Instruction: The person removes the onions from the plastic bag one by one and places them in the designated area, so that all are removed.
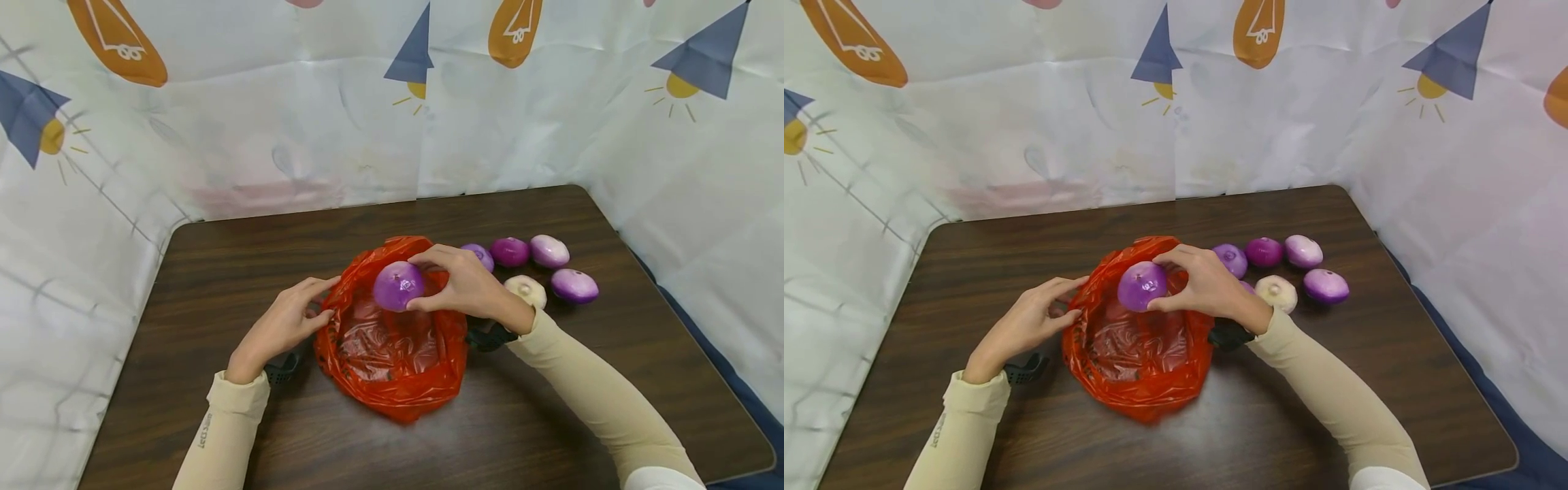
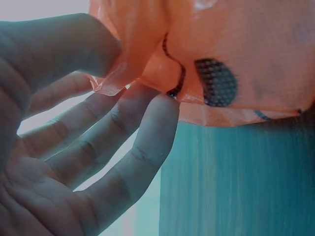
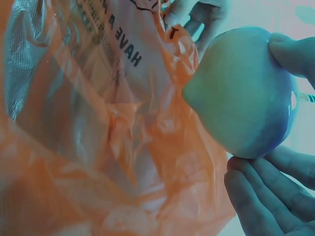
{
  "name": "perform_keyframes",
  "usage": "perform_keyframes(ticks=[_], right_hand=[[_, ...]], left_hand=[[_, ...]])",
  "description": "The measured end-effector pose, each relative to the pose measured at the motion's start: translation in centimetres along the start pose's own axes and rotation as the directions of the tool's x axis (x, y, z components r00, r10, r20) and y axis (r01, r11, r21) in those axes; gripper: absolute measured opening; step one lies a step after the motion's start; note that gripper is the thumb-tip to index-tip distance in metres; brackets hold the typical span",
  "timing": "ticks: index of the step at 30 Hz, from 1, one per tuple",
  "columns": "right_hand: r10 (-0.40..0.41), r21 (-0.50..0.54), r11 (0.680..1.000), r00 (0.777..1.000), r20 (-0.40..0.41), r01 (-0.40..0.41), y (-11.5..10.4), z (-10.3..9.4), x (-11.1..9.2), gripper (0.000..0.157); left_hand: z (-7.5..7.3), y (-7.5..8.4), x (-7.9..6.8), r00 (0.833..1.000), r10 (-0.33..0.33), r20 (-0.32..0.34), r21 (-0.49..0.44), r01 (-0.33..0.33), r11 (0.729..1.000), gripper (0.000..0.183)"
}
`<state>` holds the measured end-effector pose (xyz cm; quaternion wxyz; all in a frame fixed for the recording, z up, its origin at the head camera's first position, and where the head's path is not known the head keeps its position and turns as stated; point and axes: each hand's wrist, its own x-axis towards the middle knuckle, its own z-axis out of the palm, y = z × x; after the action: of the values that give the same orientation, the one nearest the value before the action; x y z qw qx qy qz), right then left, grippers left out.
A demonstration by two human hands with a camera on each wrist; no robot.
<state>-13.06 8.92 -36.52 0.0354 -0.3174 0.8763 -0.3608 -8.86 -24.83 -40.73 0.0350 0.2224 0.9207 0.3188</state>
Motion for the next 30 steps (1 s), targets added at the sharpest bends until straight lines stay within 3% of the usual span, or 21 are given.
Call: perform_keyframes(ticks=[8, 22, 30], right_hand=[[-0.03, -0.004, 1.0, 0.998, -0.063, 0.029, 0.8, -1.2, -1.0, 0.065], [-0.014, 0.011, 1.0, 0.991, -0.131, 0.016, 2.2, -3.2, -3.6, 0.062], [0.058, 0.08, 0.996, 0.99, -0.127, -0.048, 3.2, -4.1, -5.3, 0.066]], left_hand=[[-0.1, -0.1, 0.0, 1.0, -0.002, -0.008, -0.013, 0.001, 1.0, 0.06], [-0.4, -0.3, -0.2, 1.0, -0.022, -0.008, -0.026, 0.021, 0.999, 0.06], [-0.8, -0.4, -0.3, 0.999, -0.034, -0.011, -0.024, 0.034, 0.999, 0.06]])
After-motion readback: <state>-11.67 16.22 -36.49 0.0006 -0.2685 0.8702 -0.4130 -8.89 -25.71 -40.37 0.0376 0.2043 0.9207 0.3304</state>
